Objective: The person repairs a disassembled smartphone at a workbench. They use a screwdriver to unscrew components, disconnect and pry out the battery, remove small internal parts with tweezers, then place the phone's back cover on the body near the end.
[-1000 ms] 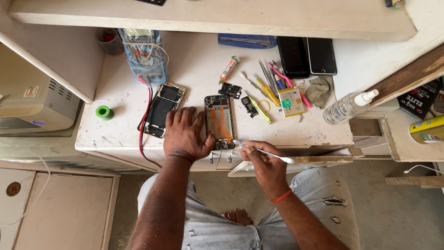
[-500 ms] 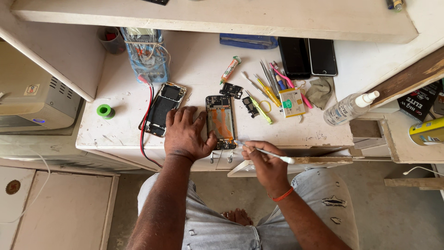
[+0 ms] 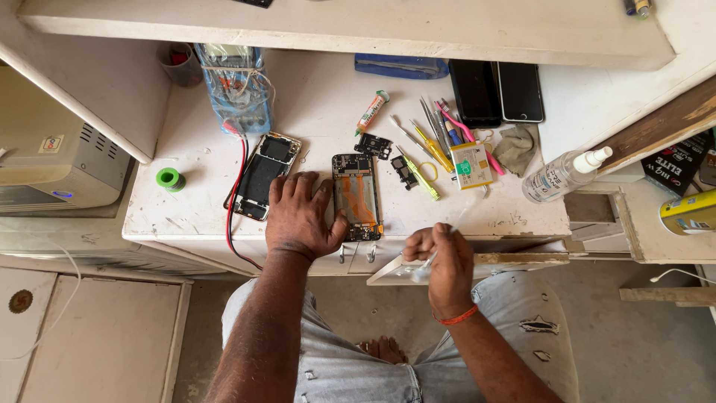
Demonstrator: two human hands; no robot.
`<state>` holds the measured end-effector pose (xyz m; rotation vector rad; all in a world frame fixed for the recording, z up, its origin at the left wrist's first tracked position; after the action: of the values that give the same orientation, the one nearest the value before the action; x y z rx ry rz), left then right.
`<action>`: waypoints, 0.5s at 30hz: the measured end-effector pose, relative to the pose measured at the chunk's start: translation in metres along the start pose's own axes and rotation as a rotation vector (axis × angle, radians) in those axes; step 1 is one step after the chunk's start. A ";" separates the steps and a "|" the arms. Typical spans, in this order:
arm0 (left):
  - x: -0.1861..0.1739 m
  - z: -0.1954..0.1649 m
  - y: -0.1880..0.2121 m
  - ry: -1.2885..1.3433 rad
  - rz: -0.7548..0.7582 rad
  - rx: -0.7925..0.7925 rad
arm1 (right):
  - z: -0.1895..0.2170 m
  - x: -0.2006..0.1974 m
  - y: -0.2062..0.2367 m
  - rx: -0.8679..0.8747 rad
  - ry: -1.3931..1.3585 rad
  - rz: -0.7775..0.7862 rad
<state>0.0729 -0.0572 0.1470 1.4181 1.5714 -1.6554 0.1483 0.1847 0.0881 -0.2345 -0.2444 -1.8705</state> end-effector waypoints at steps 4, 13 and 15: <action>-0.002 -0.001 0.000 -0.001 -0.016 0.010 | -0.011 0.013 -0.003 0.047 0.122 0.064; -0.006 -0.002 0.002 0.030 -0.064 0.028 | -0.038 0.029 0.015 0.407 0.486 0.189; -0.005 -0.002 0.002 0.018 -0.063 0.026 | -0.040 0.034 0.017 0.466 0.349 0.184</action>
<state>0.0771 -0.0571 0.1508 1.4134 1.6259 -1.7095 0.1525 0.1373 0.0607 0.3732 -0.3933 -1.5882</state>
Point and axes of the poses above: each hand's wrist, its own y-axis away from the middle knuckle, its own x-axis out of the palm, z = x × y, the point moved 8 cm from there along -y, towards the middle knuckle, and after that the axes turned 4 degrees about -z, right-handed, at the moved point
